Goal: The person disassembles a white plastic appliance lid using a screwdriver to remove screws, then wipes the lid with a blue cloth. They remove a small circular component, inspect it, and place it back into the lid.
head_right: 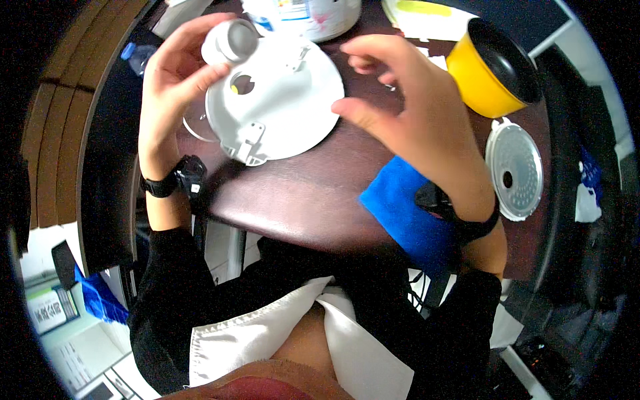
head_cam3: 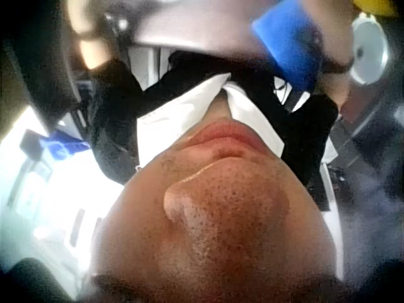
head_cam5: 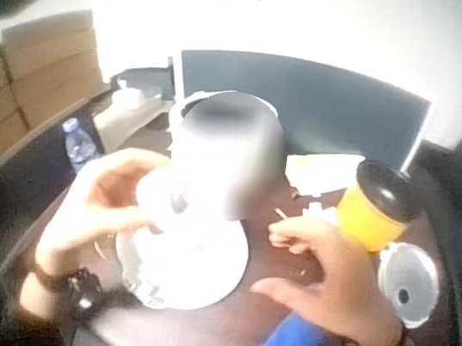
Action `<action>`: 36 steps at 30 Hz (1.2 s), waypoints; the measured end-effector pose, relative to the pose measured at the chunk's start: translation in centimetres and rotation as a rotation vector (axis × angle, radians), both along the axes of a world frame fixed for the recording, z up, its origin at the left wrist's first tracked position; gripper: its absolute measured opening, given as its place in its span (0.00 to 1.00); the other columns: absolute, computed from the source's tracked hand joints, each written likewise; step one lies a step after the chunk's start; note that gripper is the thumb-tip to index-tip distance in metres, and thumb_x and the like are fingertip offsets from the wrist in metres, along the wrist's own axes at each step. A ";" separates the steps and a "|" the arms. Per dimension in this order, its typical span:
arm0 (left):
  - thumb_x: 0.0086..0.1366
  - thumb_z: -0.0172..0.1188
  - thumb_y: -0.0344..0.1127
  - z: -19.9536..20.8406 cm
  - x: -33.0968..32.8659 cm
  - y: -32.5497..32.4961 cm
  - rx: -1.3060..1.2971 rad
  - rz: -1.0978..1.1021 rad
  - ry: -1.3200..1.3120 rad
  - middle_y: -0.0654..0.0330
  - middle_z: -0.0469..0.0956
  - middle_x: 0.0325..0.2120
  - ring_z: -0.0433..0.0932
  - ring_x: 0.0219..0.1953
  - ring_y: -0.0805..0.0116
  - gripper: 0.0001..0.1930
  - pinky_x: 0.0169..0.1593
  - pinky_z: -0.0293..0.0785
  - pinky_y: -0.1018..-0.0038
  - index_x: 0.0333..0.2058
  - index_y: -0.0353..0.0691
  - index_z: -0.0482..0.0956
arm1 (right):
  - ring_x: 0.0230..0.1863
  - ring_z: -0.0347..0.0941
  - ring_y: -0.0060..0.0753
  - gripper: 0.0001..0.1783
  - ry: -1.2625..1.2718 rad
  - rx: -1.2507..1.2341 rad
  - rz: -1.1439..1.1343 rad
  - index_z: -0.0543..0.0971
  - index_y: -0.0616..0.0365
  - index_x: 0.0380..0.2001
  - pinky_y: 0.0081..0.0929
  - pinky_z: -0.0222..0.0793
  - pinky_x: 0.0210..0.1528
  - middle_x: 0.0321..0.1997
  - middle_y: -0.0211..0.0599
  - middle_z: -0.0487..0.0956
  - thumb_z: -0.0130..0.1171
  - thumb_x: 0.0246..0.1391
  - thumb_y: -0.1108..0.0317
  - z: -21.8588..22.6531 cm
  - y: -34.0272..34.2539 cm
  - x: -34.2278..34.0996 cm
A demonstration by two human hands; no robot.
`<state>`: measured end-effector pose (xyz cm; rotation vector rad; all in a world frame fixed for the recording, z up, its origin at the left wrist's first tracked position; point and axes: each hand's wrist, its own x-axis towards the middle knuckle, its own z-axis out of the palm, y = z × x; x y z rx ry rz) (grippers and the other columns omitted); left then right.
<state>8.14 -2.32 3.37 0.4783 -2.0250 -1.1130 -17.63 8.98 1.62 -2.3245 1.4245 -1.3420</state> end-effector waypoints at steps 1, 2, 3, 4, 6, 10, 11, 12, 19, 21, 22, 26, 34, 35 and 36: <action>0.55 0.61 0.27 -0.7 1.3 -0.8 0.002 0.043 0.031 0.56 0.74 0.44 0.73 0.47 0.68 0.24 0.52 0.68 0.72 0.51 0.32 0.68 | 0.38 0.75 0.29 0.24 -0.040 0.034 0.007 0.72 0.53 0.42 0.24 0.69 0.39 0.35 0.34 0.77 0.68 0.40 0.63 -0.3 -0.2 0.0; 0.55 0.61 0.28 -1.3 2.3 -1.4 -0.014 0.088 0.041 0.55 0.74 0.45 0.74 0.46 0.67 0.24 0.51 0.69 0.71 0.51 0.31 0.68 | 0.37 0.75 0.28 0.23 -0.089 0.086 0.027 0.73 0.55 0.41 0.23 0.69 0.38 0.34 0.34 0.77 0.67 0.41 0.64 -0.6 -0.5 0.0; 0.54 0.64 0.31 -2.1 3.1 -1.7 0.092 0.095 0.123 0.55 0.75 0.43 0.74 0.46 0.69 0.24 0.50 0.70 0.74 0.49 0.34 0.70 | 0.36 0.75 0.26 0.21 -0.137 0.139 0.046 0.73 0.56 0.41 0.22 0.69 0.38 0.33 0.34 0.77 0.67 0.42 0.64 -0.8 -0.9 0.3; 0.54 0.64 0.31 -2.8 3.8 -1.7 0.095 0.129 0.095 0.55 0.75 0.43 0.74 0.46 0.69 0.24 0.51 0.70 0.74 0.49 0.34 0.71 | 0.36 0.75 0.25 0.21 -0.183 0.187 0.077 0.73 0.57 0.41 0.21 0.69 0.37 0.33 0.35 0.77 0.66 0.43 0.64 -1.2 -1.2 0.9; 0.53 0.65 0.31 -3.9 4.2 -1.5 0.086 0.184 0.044 0.56 0.75 0.43 0.74 0.46 0.70 0.24 0.51 0.69 0.73 0.49 0.35 0.71 | 0.36 0.75 0.24 0.20 -0.258 0.294 0.126 0.73 0.59 0.41 0.19 0.69 0.37 0.32 0.36 0.77 0.65 0.45 0.64 -1.6 -1.8 1.8; 0.53 0.64 0.30 -4.2 4.0 -1.8 0.069 0.156 -0.008 0.57 0.75 0.43 0.72 0.47 0.70 0.24 0.51 0.68 0.73 0.50 0.34 0.70 | 0.33 0.75 0.25 0.22 -0.229 0.390 0.176 0.72 0.62 0.42 0.21 0.71 0.35 0.32 0.38 0.77 0.64 0.47 0.61 -2.1 -4.4 4.1; 0.53 0.64 0.32 -4.4 3.6 -2.0 0.081 0.148 0.004 0.58 0.76 0.41 0.73 0.46 0.71 0.24 0.48 0.69 0.75 0.49 0.36 0.71 | 0.33 0.75 0.24 0.23 -0.266 0.421 0.192 0.71 0.62 0.43 0.21 0.71 0.35 0.32 0.38 0.77 0.64 0.47 0.60 -2.4 -5.5 4.6; 0.52 0.65 0.33 -4.6 3.5 -2.0 0.092 0.148 0.013 0.59 0.77 0.39 0.74 0.44 0.72 0.23 0.45 0.71 0.76 0.48 0.38 0.72 | 0.33 0.75 0.24 0.24 -0.306 0.452 0.216 0.71 0.62 0.43 0.21 0.72 0.35 0.33 0.39 0.77 0.64 0.47 0.59 -3.0 -6.8 5.4; 0.52 0.64 0.33 -5.0 4.0 -2.2 -0.060 0.184 -0.077 0.59 0.74 0.46 0.71 0.47 0.73 0.25 0.44 0.64 0.80 0.50 0.36 0.70 | 0.39 0.75 0.28 0.29 -0.542 0.547 0.401 0.66 0.65 0.49 0.21 0.72 0.38 0.40 0.43 0.76 0.64 0.48 0.62 -4.1 -10.3 10.3; 0.52 0.64 0.34 -5.1 3.9 -2.1 -0.130 0.206 -0.101 0.59 0.74 0.46 0.71 0.46 0.74 0.26 0.44 0.63 0.80 0.51 0.38 0.70 | 0.40 0.74 0.28 0.28 -0.743 0.569 0.477 0.66 0.66 0.48 0.21 0.73 0.39 0.40 0.42 0.76 0.63 0.48 0.64 -4.7 -10.4 10.7; 0.52 0.64 0.34 -5.1 3.8 -2.1 -0.172 0.218 -0.125 0.59 0.74 0.46 0.71 0.46 0.74 0.27 0.44 0.63 0.80 0.52 0.39 0.69 | 0.40 0.74 0.27 0.27 -0.753 0.565 0.478 0.66 0.66 0.48 0.20 0.73 0.39 0.40 0.42 0.76 0.63 0.48 0.65 -4.7 -10.5 10.7; 0.53 0.64 0.39 -5.3 4.7 -2.2 -0.048 0.258 -0.155 0.60 0.73 0.47 0.70 0.47 0.71 0.27 0.48 0.65 0.75 0.52 0.40 0.69 | 0.44 0.73 0.29 0.28 -0.610 0.547 0.439 0.64 0.66 0.51 0.21 0.72 0.42 0.44 0.43 0.73 0.61 0.49 0.67 -4.3 -10.3 10.0; 0.57 0.62 0.47 -8.3 7.1 -2.9 0.164 0.555 -0.339 0.48 0.70 0.48 0.71 0.48 0.62 0.30 0.51 0.67 0.70 0.53 0.35 0.66 | 0.46 0.73 0.30 0.28 -0.142 0.311 0.127 0.68 0.63 0.49 0.21 0.72 0.43 0.44 0.44 0.74 0.66 0.44 0.70 -3.6 -8.7 8.1; 0.57 0.61 0.47 -8.5 7.1 -2.9 0.194 0.536 -0.353 0.48 0.70 0.47 0.71 0.47 0.63 0.30 0.51 0.67 0.70 0.53 0.34 0.66 | 0.45 0.74 0.30 0.28 -0.121 0.300 0.117 0.68 0.63 0.49 0.21 0.71 0.43 0.44 0.44 0.74 0.66 0.44 0.69 -3.5 -8.5 8.1; 0.57 0.61 0.47 -8.8 7.0 -2.9 0.225 0.516 -0.366 0.48 0.71 0.47 0.72 0.47 0.63 0.30 0.51 0.67 0.71 0.53 0.34 0.66 | 0.45 0.74 0.30 0.28 -0.099 0.288 0.107 0.68 0.63 0.49 0.21 0.71 0.43 0.44 0.44 0.75 0.66 0.44 0.69 -3.5 -8.3 8.0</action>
